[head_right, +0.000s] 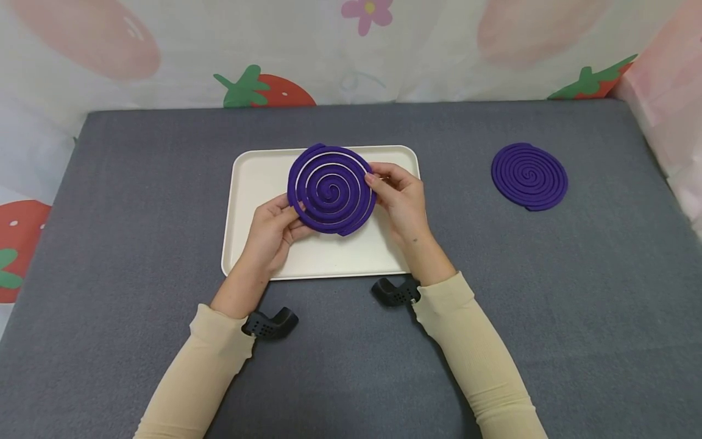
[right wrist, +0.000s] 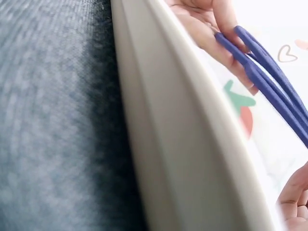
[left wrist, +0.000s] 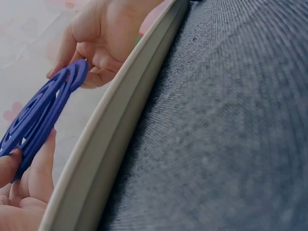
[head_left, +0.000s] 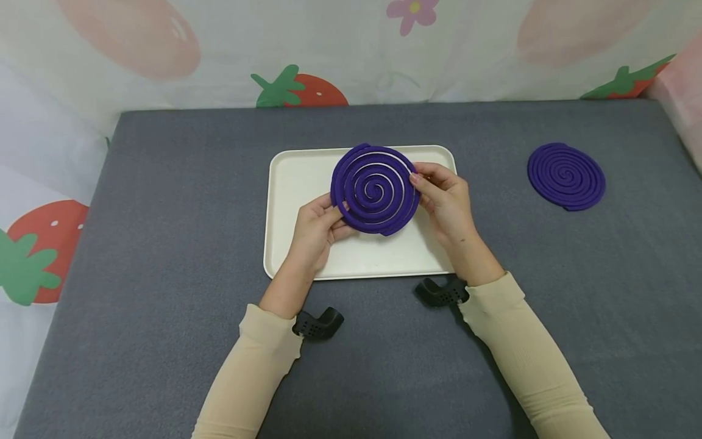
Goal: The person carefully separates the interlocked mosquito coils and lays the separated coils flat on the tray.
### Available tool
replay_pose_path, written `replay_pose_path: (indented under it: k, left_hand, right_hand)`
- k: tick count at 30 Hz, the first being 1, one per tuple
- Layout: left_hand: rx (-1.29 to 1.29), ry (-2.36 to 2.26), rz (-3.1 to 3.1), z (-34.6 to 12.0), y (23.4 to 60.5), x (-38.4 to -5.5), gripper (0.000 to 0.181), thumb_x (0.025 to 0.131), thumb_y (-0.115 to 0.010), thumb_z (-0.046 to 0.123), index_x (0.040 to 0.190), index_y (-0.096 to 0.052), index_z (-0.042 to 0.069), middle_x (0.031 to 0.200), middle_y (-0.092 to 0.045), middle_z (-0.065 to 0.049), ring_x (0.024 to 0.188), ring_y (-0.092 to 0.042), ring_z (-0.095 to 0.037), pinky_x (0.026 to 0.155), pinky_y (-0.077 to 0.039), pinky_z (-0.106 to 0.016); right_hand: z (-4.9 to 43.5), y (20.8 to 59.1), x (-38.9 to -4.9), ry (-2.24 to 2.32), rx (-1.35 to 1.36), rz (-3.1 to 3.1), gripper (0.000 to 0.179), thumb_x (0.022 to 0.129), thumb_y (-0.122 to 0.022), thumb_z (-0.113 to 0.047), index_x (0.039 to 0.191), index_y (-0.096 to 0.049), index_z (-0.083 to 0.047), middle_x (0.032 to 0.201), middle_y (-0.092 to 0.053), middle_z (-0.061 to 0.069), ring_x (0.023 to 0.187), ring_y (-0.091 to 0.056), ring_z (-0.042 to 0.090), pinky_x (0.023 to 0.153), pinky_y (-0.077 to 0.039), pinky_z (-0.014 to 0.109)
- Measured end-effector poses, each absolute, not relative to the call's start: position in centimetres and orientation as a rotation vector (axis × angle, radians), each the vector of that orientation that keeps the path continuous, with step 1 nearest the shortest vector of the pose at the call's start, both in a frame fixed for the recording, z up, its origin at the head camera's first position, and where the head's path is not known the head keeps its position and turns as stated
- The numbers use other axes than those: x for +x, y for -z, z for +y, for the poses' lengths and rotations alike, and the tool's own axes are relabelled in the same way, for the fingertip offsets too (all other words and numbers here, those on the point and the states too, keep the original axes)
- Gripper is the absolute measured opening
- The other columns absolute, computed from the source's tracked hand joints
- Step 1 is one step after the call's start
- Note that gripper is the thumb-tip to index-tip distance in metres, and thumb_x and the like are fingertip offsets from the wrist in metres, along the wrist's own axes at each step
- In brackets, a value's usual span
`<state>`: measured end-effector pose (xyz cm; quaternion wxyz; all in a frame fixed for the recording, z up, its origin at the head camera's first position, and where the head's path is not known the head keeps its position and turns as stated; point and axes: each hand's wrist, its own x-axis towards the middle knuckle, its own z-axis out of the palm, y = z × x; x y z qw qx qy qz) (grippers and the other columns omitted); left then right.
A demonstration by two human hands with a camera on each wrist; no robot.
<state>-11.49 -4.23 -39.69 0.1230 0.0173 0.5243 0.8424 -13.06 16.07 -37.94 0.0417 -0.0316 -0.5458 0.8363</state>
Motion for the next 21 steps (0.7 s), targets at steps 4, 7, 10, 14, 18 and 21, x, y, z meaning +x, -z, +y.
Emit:
replay_pose_path:
  k: [4,7,10,14,18,21]
  left_hand:
    - [0.056,-2.458,1.494,-4.26,39.63,-11.49,0.033,0.097,-0.045,-0.004,0.127,-0.045,-0.016,0.090,-0.070,-0.005,0.082,-0.069,-0.015,0.074,-0.056,-0.031]
    - [0.069,-2.454,1.510,-4.22,39.64,-11.54,0.032,0.098,-0.046,-0.001,0.126,-0.046,-0.015,0.088,-0.070,-0.003,0.081,-0.069,-0.014,0.073,-0.057,-0.029]
    - [0.076,-2.450,1.566,-4.21,39.68,-11.54,0.031,0.098,-0.047,0.002,0.125,-0.048,-0.014,0.087,-0.070,-0.002,0.080,-0.068,-0.013,0.072,-0.057,-0.028]
    - [0.060,-2.465,1.642,-4.18,39.74,-11.50,0.030,0.098,-0.048,0.003,0.123,-0.051,-0.013,0.088,-0.070,-0.002,0.078,-0.068,-0.013,0.071,-0.057,-0.028]
    - [0.052,-2.499,1.598,-4.16,39.77,-11.52,0.030,0.098,-0.047,0.003,0.124,-0.050,-0.013,0.086,-0.070,-0.002,0.078,-0.069,-0.014,0.070,-0.058,-0.029]
    - [0.063,-2.506,1.501,-4.19,39.71,-11.54,0.032,0.099,-0.044,0.003,0.125,-0.047,-0.015,0.086,-0.071,-0.003,0.078,-0.069,-0.014,0.071,-0.058,-0.029]
  right_hand:
    - [16.12,37.90,-13.06,-2.574,-0.102,-1.659,0.032,0.089,-0.055,0.011,0.081,-0.072,-0.015,0.076,-0.061,-0.001,0.068,-0.055,0.008,0.055,-0.048,0.016]
    - [16.24,37.87,-13.13,-2.615,-0.163,-1.627,0.031,0.089,-0.055,0.010,0.080,-0.072,-0.014,0.076,-0.064,-0.001,0.066,-0.057,0.008,0.055,-0.048,0.016]
    - [16.37,37.86,-13.20,-2.664,-0.224,-1.598,0.027,0.089,-0.057,0.009,0.079,-0.072,-0.012,0.076,-0.066,0.000,0.064,-0.058,0.007,0.054,-0.047,0.016]
    - [16.38,37.80,-13.15,-2.698,-0.202,-1.572,0.021,0.086,-0.062,0.007,0.079,-0.072,-0.010,0.076,-0.066,0.001,0.064,-0.058,0.008,0.054,-0.048,0.017]
    - [16.28,37.78,-13.07,-2.690,-0.116,-1.565,0.019,0.085,-0.064,0.006,0.081,-0.072,-0.011,0.078,-0.064,0.002,0.067,-0.058,0.008,0.054,-0.049,0.017]
    - [16.24,37.83,-13.04,-2.677,-0.073,-1.568,0.023,0.087,-0.061,0.008,0.082,-0.072,-0.011,0.077,-0.062,0.001,0.067,-0.056,0.008,0.054,-0.048,0.016]
